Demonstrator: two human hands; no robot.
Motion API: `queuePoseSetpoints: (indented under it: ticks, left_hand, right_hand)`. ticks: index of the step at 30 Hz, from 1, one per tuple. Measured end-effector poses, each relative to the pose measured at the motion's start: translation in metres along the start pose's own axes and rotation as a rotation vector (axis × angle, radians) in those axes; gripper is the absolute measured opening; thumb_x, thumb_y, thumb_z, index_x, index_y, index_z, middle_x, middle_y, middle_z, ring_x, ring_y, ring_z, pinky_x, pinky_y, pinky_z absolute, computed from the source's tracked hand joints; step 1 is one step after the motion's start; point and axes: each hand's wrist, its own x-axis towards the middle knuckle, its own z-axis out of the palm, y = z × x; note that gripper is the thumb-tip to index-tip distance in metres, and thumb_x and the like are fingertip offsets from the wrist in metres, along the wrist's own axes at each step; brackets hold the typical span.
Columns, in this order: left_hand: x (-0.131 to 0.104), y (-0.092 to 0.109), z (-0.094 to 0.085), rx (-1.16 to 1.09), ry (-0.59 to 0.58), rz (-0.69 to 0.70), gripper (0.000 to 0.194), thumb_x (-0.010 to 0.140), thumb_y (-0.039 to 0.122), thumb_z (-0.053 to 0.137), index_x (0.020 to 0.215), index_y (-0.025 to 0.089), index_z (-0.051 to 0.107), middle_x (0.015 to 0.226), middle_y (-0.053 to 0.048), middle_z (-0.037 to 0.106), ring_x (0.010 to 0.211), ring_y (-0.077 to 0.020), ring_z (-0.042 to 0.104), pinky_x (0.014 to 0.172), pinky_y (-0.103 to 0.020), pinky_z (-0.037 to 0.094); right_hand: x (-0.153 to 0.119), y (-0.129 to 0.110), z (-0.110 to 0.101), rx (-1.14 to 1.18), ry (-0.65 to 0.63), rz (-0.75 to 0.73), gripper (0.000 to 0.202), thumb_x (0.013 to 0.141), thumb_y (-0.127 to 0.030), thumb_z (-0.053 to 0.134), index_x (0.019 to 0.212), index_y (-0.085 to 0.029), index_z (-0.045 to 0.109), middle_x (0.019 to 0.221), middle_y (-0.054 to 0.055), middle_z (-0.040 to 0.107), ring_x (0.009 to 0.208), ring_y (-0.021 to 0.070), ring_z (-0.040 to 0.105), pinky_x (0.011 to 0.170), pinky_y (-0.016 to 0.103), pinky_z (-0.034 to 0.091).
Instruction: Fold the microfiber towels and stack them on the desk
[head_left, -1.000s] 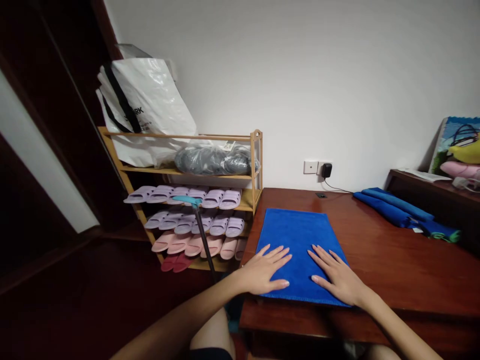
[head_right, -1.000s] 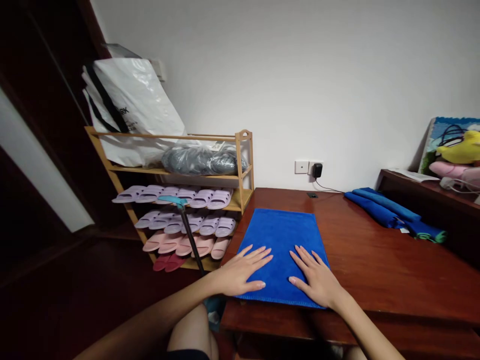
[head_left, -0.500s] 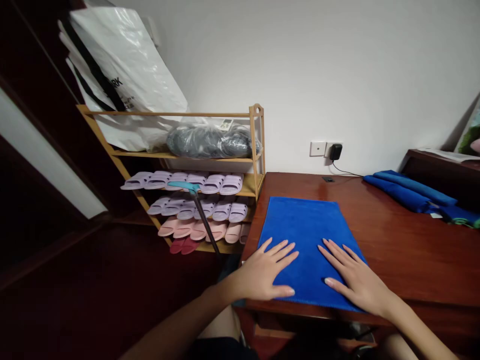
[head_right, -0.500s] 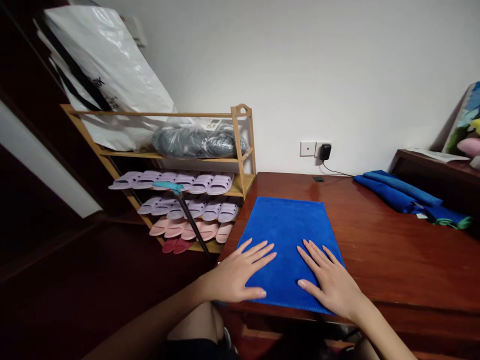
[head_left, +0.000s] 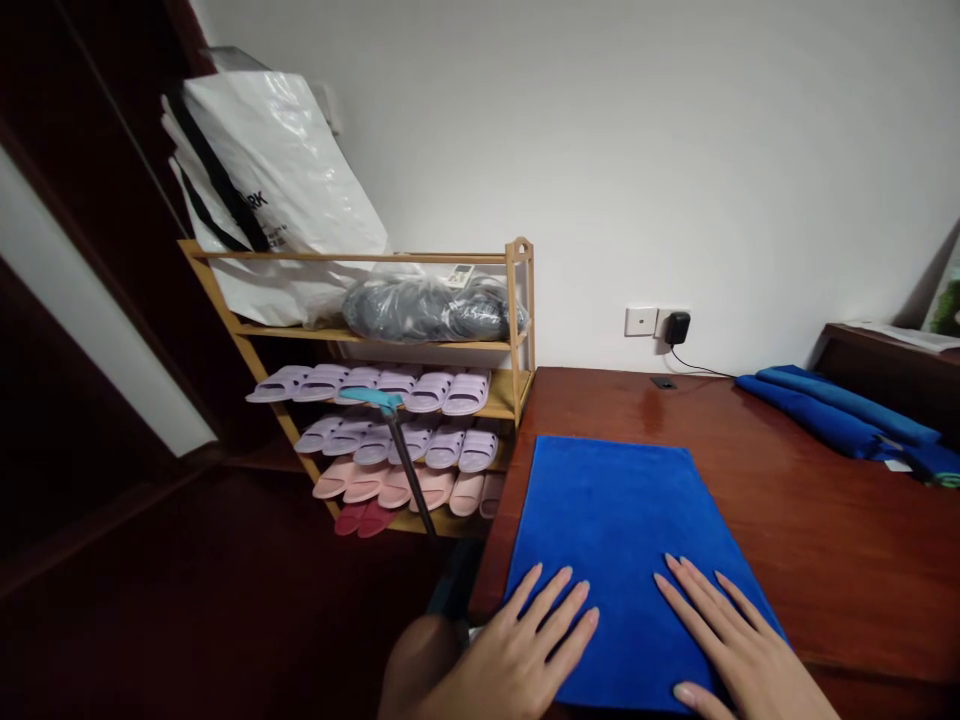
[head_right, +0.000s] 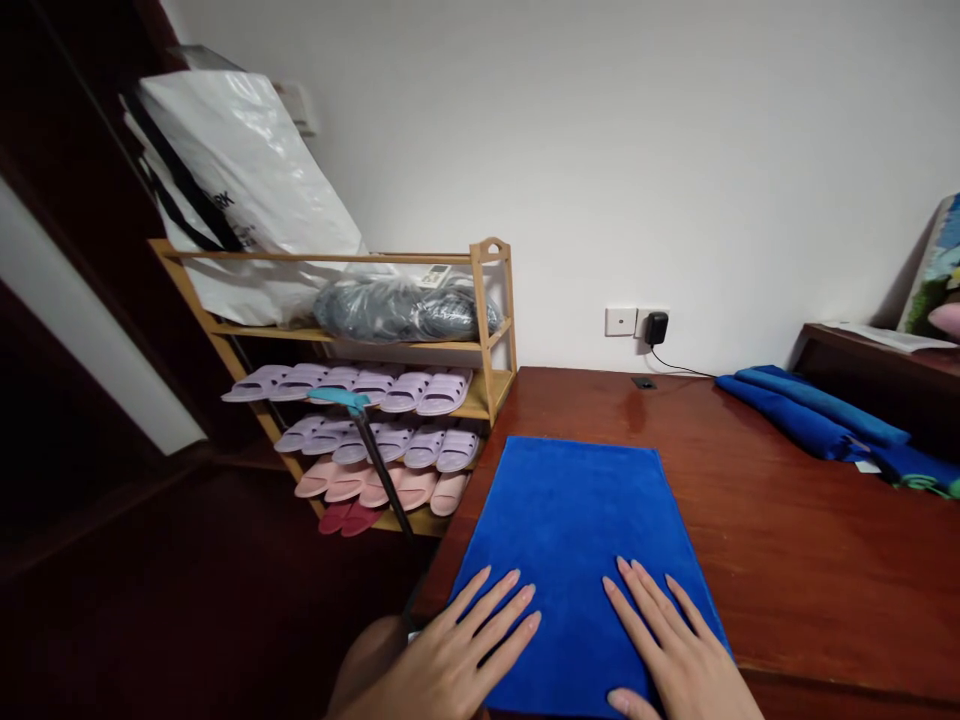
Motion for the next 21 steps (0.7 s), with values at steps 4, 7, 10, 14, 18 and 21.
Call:
queuePoseSetpoints:
  ticks: [4,7,10,14,18,21]
  left_hand:
    - [-0.002,-0.005,-0.011,-0.114,-0.087,-0.007,0.065,0.095,0.029,0.048,0.151,0.022,0.014,0.153,-0.006,0.023,0.139,-0.0308,0.020,0.112,-0.051,0.022]
    - [0.004,-0.010,-0.033,-0.279,-0.157,0.008,0.079,0.092,0.054,0.047,0.151,0.021,0.006,0.154,-0.008,0.017,0.140,-0.0302,0.016,0.113,-0.049,0.019]
    - [0.019,-0.016,-0.042,-0.337,-0.129,-0.104,0.076,0.095,0.054,0.041,0.151,0.021,0.002,0.155,-0.008,0.012,0.141,-0.0275,0.013,0.113,-0.047,0.018]
    - [0.039,-0.030,-0.022,-0.358,-0.106,-0.174,0.072,0.093,0.059,0.040,0.150,0.025,0.014,0.155,-0.008,0.014,0.141,-0.0324,0.008,0.111,-0.055,0.015]
    - [0.047,-0.050,-0.004,-0.382,-0.102,-0.172,0.067,0.094,0.059,0.037,0.150,0.029,0.017,0.155,-0.006,0.016,0.141,-0.0304,0.011,0.112,-0.054,0.012]
    - [0.053,-0.063,-0.001,-0.382,-0.099,-0.184,0.064,0.094,0.061,0.033,0.149,0.030,0.020,0.154,-0.004,0.019,0.141,-0.0301,0.014,0.112,-0.054,0.012]
  right_hand:
    - [-0.002,0.001,-0.007,0.017,0.008,0.008,0.075,0.083,-0.061,0.044,0.146,-0.040,0.010,0.150,-0.003,0.015,0.136,0.0289,0.024,0.107,0.054,0.034]
    - [-0.004,0.006,-0.008,0.038,0.022,0.012,0.070,0.085,-0.057,0.042,0.146,-0.040,0.012,0.150,-0.005,0.016,0.136,0.0264,0.025,0.107,0.050,0.037]
    - [0.001,0.015,0.001,0.002,0.090,0.107,0.068,0.087,-0.056,0.042,0.147,-0.037,0.017,0.151,-0.002,0.016,0.137,0.0261,0.024,0.108,0.050,0.035]
    - [0.019,0.024,0.017,-0.060,0.146,0.172,0.074,0.085,-0.061,0.042,0.147,-0.029,0.020,0.152,0.003,0.014,0.139,0.0284,0.016,0.110,0.053,0.029]
    - [0.035,0.032,0.017,-0.046,0.094,0.150,0.072,0.086,-0.062,0.038,0.148,-0.032,0.015,0.154,0.002,0.009,0.141,0.0250,0.013,0.113,0.050,0.025]
    - [0.047,0.038,0.011,-0.025,0.060,0.177,0.071,0.087,-0.063,0.034,0.148,-0.032,0.015,0.154,0.002,0.007,0.141,0.0235,0.010,0.114,0.050,0.022]
